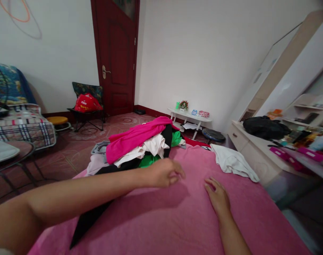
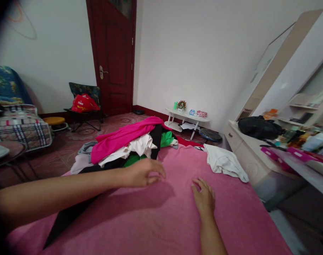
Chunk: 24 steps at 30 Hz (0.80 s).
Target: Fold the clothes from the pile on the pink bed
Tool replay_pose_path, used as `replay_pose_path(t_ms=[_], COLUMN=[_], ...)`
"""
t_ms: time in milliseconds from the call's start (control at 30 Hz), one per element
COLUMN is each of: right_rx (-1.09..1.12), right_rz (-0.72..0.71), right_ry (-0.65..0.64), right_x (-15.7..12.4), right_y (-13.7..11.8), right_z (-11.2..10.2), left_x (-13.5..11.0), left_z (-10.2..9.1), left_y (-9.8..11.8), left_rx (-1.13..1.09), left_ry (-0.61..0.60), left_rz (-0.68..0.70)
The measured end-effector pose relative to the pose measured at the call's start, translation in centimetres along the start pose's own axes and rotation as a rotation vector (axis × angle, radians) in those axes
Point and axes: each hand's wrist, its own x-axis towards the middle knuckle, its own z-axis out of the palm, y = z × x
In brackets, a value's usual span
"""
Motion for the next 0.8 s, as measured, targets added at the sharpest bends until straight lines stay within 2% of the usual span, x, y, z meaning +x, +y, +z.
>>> replay_pose_path(t_ms=[67, 133, 200, 233, 300, 367, 433, 500, 600, 700, 800], right_rx=[0.023, 0.040, 0.055, 0.061, 0.074, 0.084, 0.087, 0.086, 0.085, 0.090, 0.117], right_rz=[0.016, 0.025, 0.027, 0.026, 0.022, 0.012, 0.012, 0.021, 0.041, 0.060, 0.069], right_ry=[0.003, 0.006, 0.013, 0.018, 0.025, 0.022, 0.022, 0.025, 0.025, 0.019, 0.016], right_x=[0.0, 0.0, 0.0, -0.1, -0.1, -0.1, -0.1, -0.1, -0.2, -0.1, 0.0], right_y=[-0.1, -0.2, -0.2, -0.2, -0.1, -0.1, -0.3, -0.5, -0.7, -0.7, -0.6], right_z=[0.1, 0.1, 0.1, 0.1, 0.1, 0.1, 0.1, -0.1, -0.2, -0.3, -0.2], left_x=[-0.9, -1.8, -2.9, -3.6, -4.8, -5.7, -5.9, -5.7, -4.8, -3.2, -0.5], left_z=[-5.5, -10.2, -13.4, -14.3, -15.0, -14.6, -13.9, -13.4, -13.6, -14.3, -13.7], left_y=[-0.7, -2.7, -5.4, -6.7, -8.9, -10.3, -11.1, -11.6, -11.9, -10.4, -5.7], left_rx=[0.242, 0.438, 0.517, 0.476, 0.332, 0.175, 0.085, 0.097, 0.264, 0.497, 0.678], left_ry=[0.305, 0.557, 0.626, 0.606, 0.536, 0.521, 0.595, 0.678, 0.654, 0.624, 0.725], left_rz=[-0.016, -0.131, -0.370, -0.525, -0.751, -0.835, -0.818, -0.758, -0.671, -0.619, -0.430])
